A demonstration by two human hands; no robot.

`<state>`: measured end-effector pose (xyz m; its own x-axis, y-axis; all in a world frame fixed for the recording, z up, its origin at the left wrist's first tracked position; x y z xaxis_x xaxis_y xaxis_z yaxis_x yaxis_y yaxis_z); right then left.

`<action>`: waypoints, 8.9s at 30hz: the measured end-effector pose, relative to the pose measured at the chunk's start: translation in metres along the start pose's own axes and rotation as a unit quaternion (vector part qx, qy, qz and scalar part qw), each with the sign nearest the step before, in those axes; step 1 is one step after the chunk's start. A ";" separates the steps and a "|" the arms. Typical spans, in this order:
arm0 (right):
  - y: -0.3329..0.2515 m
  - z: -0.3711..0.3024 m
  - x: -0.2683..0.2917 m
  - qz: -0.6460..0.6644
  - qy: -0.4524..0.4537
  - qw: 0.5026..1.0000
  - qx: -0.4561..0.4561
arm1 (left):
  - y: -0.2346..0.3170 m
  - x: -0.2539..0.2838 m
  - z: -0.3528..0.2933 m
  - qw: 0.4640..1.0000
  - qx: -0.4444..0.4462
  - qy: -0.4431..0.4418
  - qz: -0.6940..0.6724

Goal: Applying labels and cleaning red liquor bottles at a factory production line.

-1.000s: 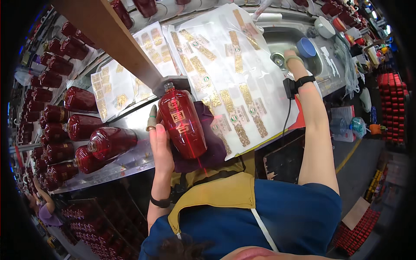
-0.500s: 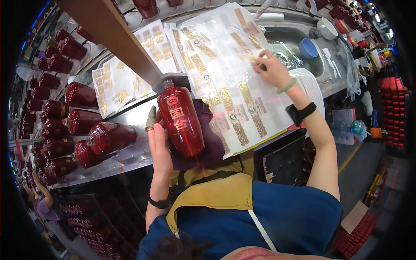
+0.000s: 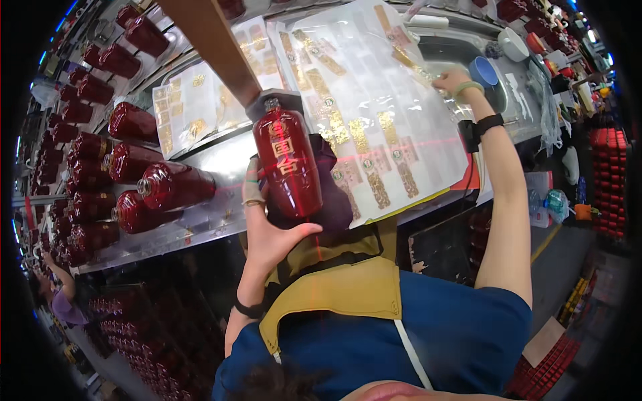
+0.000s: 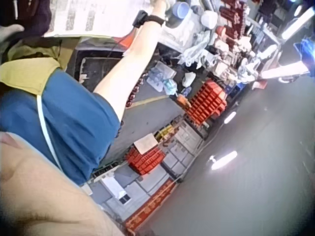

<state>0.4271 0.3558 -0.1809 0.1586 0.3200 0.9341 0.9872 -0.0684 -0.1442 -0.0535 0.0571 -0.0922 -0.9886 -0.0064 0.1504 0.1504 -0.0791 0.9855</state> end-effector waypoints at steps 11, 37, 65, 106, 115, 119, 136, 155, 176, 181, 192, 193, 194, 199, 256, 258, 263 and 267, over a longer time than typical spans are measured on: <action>-0.189 -0.150 0.051 0.307 -0.016 0.930 0.200 | -0.015 0.010 -0.005 0.989 -0.004 0.074 0.130; -0.321 -0.291 0.003 0.409 -0.095 0.846 0.328 | 0.010 0.042 -0.007 0.987 0.092 -0.119 -0.053; -0.303 -0.251 -0.057 0.480 -0.091 0.852 0.188 | -0.056 0.034 0.007 0.951 0.169 0.042 -0.257; -0.306 -0.250 -0.056 0.484 -0.093 0.848 0.193 | -0.057 0.034 0.008 0.951 0.180 0.052 -0.247; -0.304 -0.250 -0.059 0.484 -0.091 0.849 0.191 | -0.054 0.034 0.008 0.950 0.184 0.049 -0.248; -0.304 -0.249 -0.059 0.479 -0.078 0.852 0.196 | -0.053 0.033 0.009 0.950 0.184 0.051 -0.247; -0.303 -0.248 -0.058 0.470 -0.065 0.859 0.193 | -0.055 0.033 0.007 0.953 0.176 0.056 -0.238; -0.261 -0.249 -0.020 0.518 0.127 0.830 0.164 | -0.052 0.034 0.011 0.953 0.197 0.057 -0.224; -0.291 -0.264 -0.055 0.549 -0.035 0.818 0.167 | -0.049 0.040 -0.002 0.987 0.053 0.086 -0.124; -0.298 -0.263 -0.078 0.524 -0.044 0.831 0.183 | -0.042 0.022 -0.002 0.983 0.058 0.067 -0.163; -0.287 -0.268 -0.038 0.494 0.063 0.845 0.196 | -0.047 0.020 -0.005 0.982 0.061 0.068 -0.165; -0.287 -0.272 -0.025 0.484 0.127 0.838 0.216 | -0.050 0.019 -0.005 0.978 0.069 0.072 -0.185; -0.293 -0.278 -0.014 0.495 0.160 0.817 0.249 | -0.050 0.018 -0.004 0.978 0.069 0.071 -0.185; -0.333 -0.321 0.035 0.282 0.299 0.793 0.450 | -0.047 0.017 -0.004 0.979 0.076 0.063 -0.180; -0.299 -0.252 -0.085 0.601 -0.069 0.784 0.138 | 0.002 0.011 -0.020 0.962 -0.171 0.116 0.177; -0.299 -0.251 -0.088 0.618 -0.079 0.770 0.135 | 0.000 0.008 -0.021 0.962 -0.170 0.095 0.191; -0.305 -0.250 -0.089 0.622 -0.098 0.765 0.135 | 0.000 0.005 -0.021 0.952 -0.174 0.089 0.234; -0.305 -0.247 -0.091 0.628 -0.094 0.759 0.142 | 0.002 0.005 -0.021 0.946 -0.188 0.096 0.247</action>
<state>0.1068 0.1142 -0.1409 0.9517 0.3014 -0.0583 0.0142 -0.2330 -0.9724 -0.0581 0.0364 -0.0910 -0.7863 -0.3132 0.5326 0.6175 -0.3680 0.6952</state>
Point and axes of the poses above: each hand's wrist, its own z-axis towards the middle knuckle, its own x-axis out of the back of the hand, y = z × x, the point moved 10 cm from there along z, towards the middle knuckle
